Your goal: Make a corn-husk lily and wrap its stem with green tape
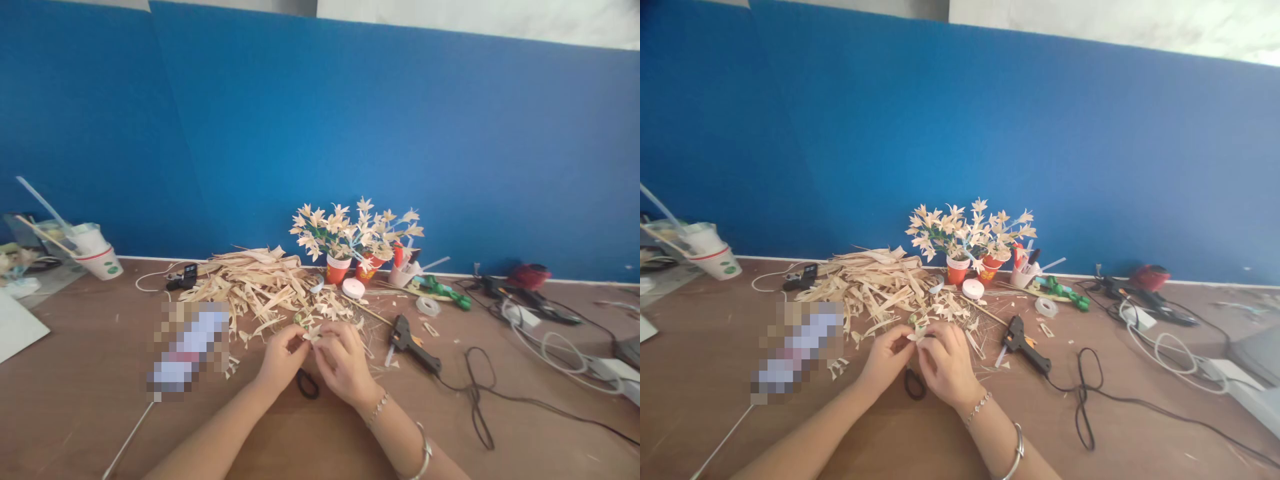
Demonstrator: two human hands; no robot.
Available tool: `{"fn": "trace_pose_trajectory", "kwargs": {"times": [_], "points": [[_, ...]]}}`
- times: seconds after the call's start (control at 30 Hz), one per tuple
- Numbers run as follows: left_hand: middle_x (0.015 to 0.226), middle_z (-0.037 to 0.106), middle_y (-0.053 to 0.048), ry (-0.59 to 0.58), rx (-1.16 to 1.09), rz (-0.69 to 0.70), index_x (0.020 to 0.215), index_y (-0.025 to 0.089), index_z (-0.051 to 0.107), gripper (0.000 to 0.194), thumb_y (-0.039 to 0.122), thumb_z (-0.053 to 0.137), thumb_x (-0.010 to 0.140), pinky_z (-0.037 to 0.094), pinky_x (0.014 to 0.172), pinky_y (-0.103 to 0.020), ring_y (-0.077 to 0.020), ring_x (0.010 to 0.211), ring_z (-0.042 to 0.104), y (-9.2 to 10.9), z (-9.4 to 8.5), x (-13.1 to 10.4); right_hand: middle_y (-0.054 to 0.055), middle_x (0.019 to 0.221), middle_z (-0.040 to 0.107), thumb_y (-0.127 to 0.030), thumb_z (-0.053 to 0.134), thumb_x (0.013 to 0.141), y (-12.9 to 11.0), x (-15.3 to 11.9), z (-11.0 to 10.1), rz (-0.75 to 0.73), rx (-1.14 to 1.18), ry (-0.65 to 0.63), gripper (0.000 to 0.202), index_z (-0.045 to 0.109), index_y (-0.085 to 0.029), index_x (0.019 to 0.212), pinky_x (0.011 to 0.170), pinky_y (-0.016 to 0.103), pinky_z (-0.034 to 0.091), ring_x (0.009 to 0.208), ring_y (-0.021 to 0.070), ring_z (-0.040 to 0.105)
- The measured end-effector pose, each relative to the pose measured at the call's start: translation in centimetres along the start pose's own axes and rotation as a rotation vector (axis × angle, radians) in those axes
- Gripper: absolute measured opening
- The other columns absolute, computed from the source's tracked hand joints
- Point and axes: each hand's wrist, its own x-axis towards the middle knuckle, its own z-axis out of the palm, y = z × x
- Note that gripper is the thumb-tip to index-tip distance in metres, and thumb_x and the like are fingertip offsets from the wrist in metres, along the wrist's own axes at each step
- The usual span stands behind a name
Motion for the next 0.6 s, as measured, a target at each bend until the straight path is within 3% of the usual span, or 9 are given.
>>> {"fn": "trace_pose_trajectory", "kwargs": {"times": [0.37, 0.6], "points": [[0.067, 0.058, 0.0, -0.003, -0.034, -0.005, 0.071, 0.017, 0.059, 0.004, 0.017, 0.055, 0.072, 0.043, 0.06, -0.022, -0.0134, 0.063, 0.054, 0.1, 0.07, -0.07, 0.006, 0.096, 0.054, -0.008, 0.05, 0.075, -0.05, -0.07, 0.06, 0.009, 0.03, -0.006, 0.018, 0.054, -0.021, 0.087, 0.077, 0.035, 0.041, 0.09, 0.0194, 0.051], [0.052, 0.047, 0.007, 0.068, -0.351, -0.271, 0.068, 0.016, 0.056, 0.016, 0.029, 0.065, 0.066, 0.025, 0.04, -0.017, -0.0048, 0.041, 0.033, 0.77, 0.02, 0.43, 0.009, 0.1, 0.053, -0.011, 0.048, 0.071, 0.03, -0.08, 0.11, 0.159, 0.201, 0.04, 0.035, 0.047, -0.019, 0.104, 0.083, 0.039, 0.041, 0.095, 0.0219, 0.051]]}}
